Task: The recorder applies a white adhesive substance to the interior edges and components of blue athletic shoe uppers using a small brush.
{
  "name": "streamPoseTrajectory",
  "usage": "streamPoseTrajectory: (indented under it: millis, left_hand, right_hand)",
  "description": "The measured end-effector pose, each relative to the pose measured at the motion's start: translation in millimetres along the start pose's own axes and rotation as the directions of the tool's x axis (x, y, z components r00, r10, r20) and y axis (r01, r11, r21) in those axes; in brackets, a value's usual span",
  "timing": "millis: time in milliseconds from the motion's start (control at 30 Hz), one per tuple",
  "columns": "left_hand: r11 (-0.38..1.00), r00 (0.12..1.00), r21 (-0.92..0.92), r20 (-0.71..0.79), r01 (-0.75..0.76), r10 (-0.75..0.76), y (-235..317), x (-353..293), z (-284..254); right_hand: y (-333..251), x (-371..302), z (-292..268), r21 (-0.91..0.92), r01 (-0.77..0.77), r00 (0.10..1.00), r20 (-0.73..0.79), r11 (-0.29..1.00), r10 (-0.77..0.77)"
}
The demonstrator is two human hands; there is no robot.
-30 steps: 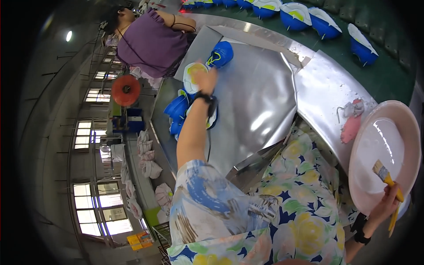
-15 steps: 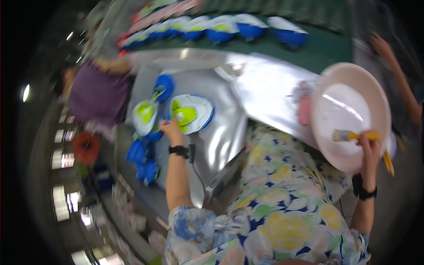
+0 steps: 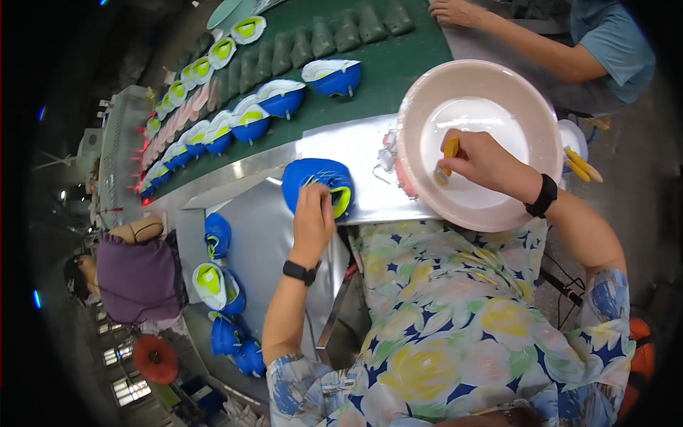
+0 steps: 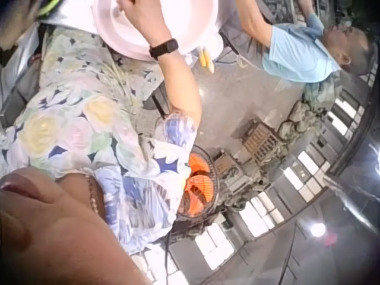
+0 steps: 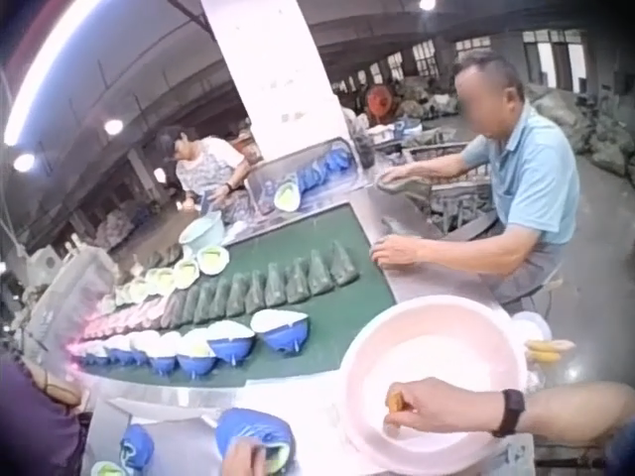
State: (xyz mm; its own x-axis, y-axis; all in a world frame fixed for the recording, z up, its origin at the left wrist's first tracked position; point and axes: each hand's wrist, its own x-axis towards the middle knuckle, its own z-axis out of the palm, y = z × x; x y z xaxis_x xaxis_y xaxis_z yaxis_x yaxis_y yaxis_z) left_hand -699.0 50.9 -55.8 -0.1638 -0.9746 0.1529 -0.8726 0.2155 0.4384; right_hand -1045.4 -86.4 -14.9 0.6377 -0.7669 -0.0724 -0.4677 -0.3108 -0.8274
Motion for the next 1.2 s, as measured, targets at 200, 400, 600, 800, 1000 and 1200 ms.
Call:
streamPoseTrajectory:
  millis: [200,400,600,800,1000,1200]
  left_hand:
    - [0.906,0.995,0.424,-0.09,-0.006,0.048,-35,34,-4]
    - [0.983,0.998,-0.169,0.011,0.07,-0.069,-23,69,-64]
    - [-0.008,0.79,-0.836,0.522,0.549,-0.321,22,94,-84]
    - [0.02,0.837,-0.842,0.532,0.539,-0.127,75,120,-50]
    - [0.096,0.927,-0.924,0.358,0.369,-0.112,107,133,-25]
    - [0.338,0.982,-0.935,0.042,0.105,-0.186,117,134,2]
  right_hand:
    - [-9,-13,-15,-0.175,0.117,0.993,0.049,0.978,-0.11]
    - [13,-42,-69,-0.156,0.128,0.943,-0.286,0.98,-0.168]
    - [-5,-26,-85,-0.065,0.357,0.794,-0.504,0.932,-0.34]
    - [-32,-16,-92,0.016,0.592,0.693,-0.521,0.806,-0.499]
    - [-27,-34,-100,0.0,0.387,0.762,-0.563,0.922,-0.32]
    - [-12,-44,-85,0.279,0.172,0.774,-0.631,0.945,0.045]
